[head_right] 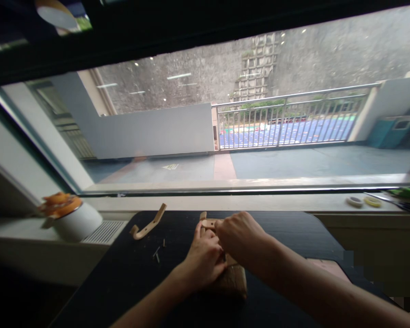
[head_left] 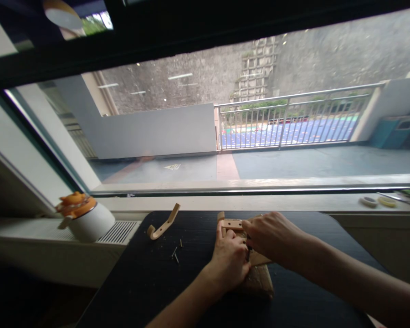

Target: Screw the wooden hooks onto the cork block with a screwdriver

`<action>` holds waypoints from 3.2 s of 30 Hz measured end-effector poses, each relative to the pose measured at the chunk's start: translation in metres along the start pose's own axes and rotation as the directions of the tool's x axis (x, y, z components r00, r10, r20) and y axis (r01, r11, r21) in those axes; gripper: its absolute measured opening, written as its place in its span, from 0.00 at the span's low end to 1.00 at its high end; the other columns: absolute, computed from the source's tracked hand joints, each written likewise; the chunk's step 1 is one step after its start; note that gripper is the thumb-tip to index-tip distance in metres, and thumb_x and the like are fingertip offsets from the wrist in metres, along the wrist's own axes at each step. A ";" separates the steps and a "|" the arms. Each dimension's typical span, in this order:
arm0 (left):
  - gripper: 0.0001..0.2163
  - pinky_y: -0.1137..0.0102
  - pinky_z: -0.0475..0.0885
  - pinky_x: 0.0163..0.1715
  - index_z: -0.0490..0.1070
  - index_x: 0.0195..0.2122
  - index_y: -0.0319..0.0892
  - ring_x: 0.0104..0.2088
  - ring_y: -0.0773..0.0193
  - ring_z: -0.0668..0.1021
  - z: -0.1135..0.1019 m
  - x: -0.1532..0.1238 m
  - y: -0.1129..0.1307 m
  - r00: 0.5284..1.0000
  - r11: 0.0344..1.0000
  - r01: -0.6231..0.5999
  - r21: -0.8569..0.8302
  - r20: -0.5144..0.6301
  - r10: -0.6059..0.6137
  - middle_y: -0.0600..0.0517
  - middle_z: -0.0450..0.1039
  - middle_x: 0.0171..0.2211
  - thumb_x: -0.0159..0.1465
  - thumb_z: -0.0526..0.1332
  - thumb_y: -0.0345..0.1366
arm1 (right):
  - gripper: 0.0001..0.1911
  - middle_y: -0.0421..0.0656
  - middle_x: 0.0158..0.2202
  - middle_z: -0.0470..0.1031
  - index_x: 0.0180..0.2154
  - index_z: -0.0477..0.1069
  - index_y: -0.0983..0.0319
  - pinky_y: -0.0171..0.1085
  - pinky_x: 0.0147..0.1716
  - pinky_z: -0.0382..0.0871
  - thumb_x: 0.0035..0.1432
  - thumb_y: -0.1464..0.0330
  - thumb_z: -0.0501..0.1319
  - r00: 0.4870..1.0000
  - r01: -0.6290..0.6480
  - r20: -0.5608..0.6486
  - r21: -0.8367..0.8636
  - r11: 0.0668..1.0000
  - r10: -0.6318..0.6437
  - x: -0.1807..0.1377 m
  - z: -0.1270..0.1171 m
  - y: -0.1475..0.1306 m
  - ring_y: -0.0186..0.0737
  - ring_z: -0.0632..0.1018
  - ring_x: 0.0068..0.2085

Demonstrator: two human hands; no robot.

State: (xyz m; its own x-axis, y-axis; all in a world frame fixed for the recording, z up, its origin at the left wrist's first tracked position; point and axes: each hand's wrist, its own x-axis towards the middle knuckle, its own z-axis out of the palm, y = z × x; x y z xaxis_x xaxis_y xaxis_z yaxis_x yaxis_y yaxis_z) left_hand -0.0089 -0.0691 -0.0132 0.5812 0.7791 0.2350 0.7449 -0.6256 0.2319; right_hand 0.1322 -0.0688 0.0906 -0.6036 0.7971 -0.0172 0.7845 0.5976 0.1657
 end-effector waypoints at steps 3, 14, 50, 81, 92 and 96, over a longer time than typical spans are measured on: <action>0.10 0.46 0.45 0.61 0.74 0.39 0.44 0.46 0.53 0.72 0.000 0.000 0.000 1.000 1.000 0.004 -0.018 -0.021 -0.004 0.50 0.77 0.40 0.58 0.62 0.40 | 0.11 0.45 0.33 0.80 0.41 0.72 0.62 0.34 0.25 0.64 0.53 0.76 0.60 0.999 0.023 0.028 0.026 0.999 -0.024 -0.004 -0.007 -0.003 0.47 0.81 0.34; 0.07 0.45 0.47 0.60 0.75 0.30 0.42 0.43 0.54 0.72 0.004 0.001 -0.002 1.000 0.999 -0.013 0.048 -0.002 0.013 0.51 0.77 0.35 0.56 0.64 0.40 | 0.10 0.48 0.33 0.80 0.36 0.74 0.65 0.37 0.27 0.66 0.54 0.80 0.57 0.992 -0.035 0.122 0.016 0.999 0.033 -0.001 -0.013 -0.002 0.49 0.81 0.35; 0.09 0.42 0.44 0.60 0.76 0.38 0.45 0.46 0.51 0.72 0.001 0.001 -0.001 1.000 1.000 -0.026 0.002 -0.017 0.026 0.50 0.77 0.40 0.59 0.61 0.40 | 0.10 0.49 0.34 0.80 0.37 0.74 0.65 0.35 0.26 0.67 0.54 0.79 0.58 0.997 0.002 0.079 0.012 1.000 -0.003 0.001 -0.002 -0.005 0.46 0.81 0.33; 0.10 0.43 0.42 0.61 0.76 0.40 0.45 0.47 0.51 0.72 -0.004 0.000 0.001 1.000 1.000 0.001 -0.025 0.024 0.000 0.49 0.77 0.42 0.59 0.61 0.40 | 0.08 0.48 0.33 0.80 0.39 0.74 0.64 0.36 0.27 0.66 0.56 0.72 0.61 0.998 -0.023 0.058 0.009 1.000 0.023 -0.002 -0.010 -0.007 0.48 0.80 0.35; 0.09 0.44 0.43 0.61 0.76 0.40 0.47 0.48 0.52 0.71 -0.004 0.001 0.001 1.000 1.000 0.003 -0.028 0.007 -0.002 0.50 0.77 0.43 0.59 0.60 0.37 | 0.11 0.47 0.32 0.80 0.39 0.75 0.65 0.34 0.24 0.62 0.55 0.78 0.58 0.992 0.033 0.117 0.038 0.999 -0.037 -0.001 -0.006 -0.011 0.46 0.81 0.33; 0.08 0.44 0.45 0.60 0.76 0.37 0.46 0.47 0.52 0.72 -0.005 0.001 0.002 1.000 1.000 -0.003 -0.010 0.026 0.003 0.50 0.77 0.41 0.58 0.60 0.37 | 0.11 0.45 0.30 0.80 0.39 0.73 0.62 0.33 0.24 0.62 0.56 0.78 0.58 0.995 0.021 0.094 0.034 0.999 -0.024 0.001 -0.001 -0.004 0.45 0.81 0.32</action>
State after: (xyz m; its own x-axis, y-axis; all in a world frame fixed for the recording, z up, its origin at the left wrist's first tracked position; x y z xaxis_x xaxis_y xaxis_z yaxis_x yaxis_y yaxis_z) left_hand -0.0090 -0.0696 -0.0074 0.5918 0.7778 0.2114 0.7398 -0.6283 0.2406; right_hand 0.1278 -0.0705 0.0908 -0.6061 0.7873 -0.1134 0.7763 0.6165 0.1317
